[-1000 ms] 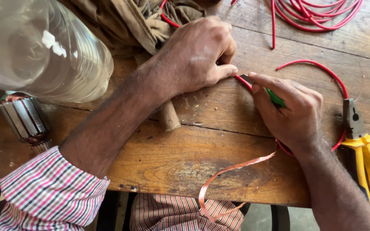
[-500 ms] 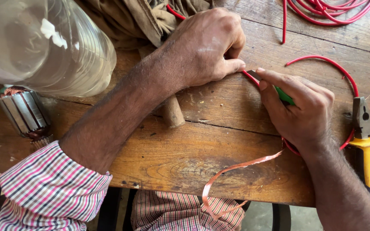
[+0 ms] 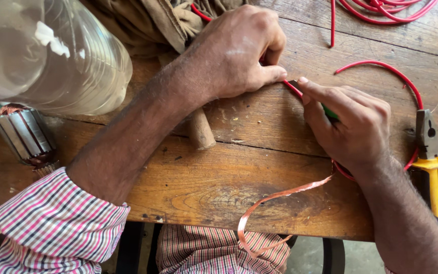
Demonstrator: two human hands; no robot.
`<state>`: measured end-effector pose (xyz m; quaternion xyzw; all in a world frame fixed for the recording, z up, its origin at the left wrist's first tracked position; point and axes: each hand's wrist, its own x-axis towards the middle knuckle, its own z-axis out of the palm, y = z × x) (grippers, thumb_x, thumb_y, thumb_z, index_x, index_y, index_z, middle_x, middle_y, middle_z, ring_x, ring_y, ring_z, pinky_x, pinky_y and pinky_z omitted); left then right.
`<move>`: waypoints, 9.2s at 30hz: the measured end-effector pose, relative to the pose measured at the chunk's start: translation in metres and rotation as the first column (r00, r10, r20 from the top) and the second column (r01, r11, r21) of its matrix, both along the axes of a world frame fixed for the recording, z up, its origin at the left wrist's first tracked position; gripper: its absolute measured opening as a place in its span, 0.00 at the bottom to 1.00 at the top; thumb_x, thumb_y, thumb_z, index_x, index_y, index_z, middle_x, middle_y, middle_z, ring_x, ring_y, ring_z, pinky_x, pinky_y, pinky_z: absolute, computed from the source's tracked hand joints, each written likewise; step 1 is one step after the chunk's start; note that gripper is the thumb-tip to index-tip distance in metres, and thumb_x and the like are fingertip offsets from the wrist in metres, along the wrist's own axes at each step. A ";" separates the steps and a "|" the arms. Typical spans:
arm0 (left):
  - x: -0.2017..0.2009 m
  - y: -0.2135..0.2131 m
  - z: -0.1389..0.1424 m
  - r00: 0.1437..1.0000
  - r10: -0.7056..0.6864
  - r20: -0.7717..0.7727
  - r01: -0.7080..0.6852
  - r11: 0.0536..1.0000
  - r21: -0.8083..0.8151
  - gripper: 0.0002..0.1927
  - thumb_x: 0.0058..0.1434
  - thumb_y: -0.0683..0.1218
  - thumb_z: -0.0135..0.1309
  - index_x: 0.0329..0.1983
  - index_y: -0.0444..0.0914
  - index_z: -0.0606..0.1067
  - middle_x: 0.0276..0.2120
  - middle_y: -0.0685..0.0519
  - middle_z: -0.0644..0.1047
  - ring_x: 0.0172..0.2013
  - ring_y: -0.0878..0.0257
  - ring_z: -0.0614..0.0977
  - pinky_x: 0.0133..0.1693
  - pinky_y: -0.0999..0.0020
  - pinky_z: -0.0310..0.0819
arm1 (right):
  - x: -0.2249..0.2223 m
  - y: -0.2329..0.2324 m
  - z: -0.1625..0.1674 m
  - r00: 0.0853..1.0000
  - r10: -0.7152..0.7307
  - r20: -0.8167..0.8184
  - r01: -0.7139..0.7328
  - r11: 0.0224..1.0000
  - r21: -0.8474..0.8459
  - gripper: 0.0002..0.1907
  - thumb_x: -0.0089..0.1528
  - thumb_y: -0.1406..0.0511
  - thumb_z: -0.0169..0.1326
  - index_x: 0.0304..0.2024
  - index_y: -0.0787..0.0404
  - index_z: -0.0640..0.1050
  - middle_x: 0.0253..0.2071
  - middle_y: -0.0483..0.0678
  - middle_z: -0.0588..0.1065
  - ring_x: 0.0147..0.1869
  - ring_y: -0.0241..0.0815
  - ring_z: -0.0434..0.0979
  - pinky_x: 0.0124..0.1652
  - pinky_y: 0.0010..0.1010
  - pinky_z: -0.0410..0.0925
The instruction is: The person rummages through a wooden tool drawer, then sits at a workbench and uses a small green utility knife to cut and strip the red insulation off a length of red electrical cable, pulling the insulation away to expose the copper conductor inside. Pliers and a coiled red cable lie on the bench, and the person picks up pliers at the end.
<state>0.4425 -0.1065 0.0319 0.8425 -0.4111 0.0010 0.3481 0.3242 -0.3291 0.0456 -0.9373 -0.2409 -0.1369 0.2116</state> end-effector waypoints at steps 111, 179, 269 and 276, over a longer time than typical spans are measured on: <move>-0.002 -0.002 -0.005 0.968 0.099 -0.230 -0.106 0.994 -0.016 0.17 0.53 0.53 0.74 0.26 0.38 0.78 0.20 0.53 0.79 0.22 0.64 0.81 0.24 0.64 0.72 | -0.017 -0.003 0.024 0.982 0.141 0.124 -0.102 0.954 -0.281 0.16 0.61 0.73 0.62 0.52 0.69 0.79 0.31 0.51 0.79 0.34 0.44 0.81 0.35 0.34 0.73; -0.005 -0.003 -0.007 0.977 0.096 -0.193 -0.101 0.995 -0.016 0.20 0.55 0.55 0.74 0.26 0.38 0.77 0.21 0.53 0.79 0.23 0.65 0.80 0.23 0.66 0.72 | -0.043 -0.012 0.025 0.998 0.043 0.046 -0.031 0.969 -0.247 0.18 0.59 0.74 0.62 0.53 0.69 0.78 0.32 0.52 0.80 0.34 0.45 0.82 0.36 0.34 0.73; -0.009 -0.003 0.000 0.962 0.148 -0.229 -0.131 0.988 0.088 0.18 0.57 0.57 0.71 0.29 0.39 0.80 0.22 0.53 0.80 0.22 0.65 0.81 0.23 0.67 0.74 | -0.083 -0.029 0.016 0.981 -0.156 -0.111 0.138 0.978 -0.154 0.17 0.63 0.74 0.62 0.56 0.64 0.81 0.36 0.54 0.80 0.37 0.46 0.83 0.40 0.36 0.74; -0.009 -0.007 0.008 0.950 0.164 -0.267 -0.140 0.984 0.109 0.18 0.57 0.56 0.71 0.32 0.38 0.81 0.24 0.50 0.80 0.24 0.60 0.80 0.26 0.60 0.72 | -0.084 -0.032 0.017 0.984 -0.122 -0.127 0.104 0.984 -0.144 0.22 0.61 0.74 0.61 0.59 0.65 0.78 0.34 0.53 0.80 0.35 0.47 0.81 0.37 0.37 0.73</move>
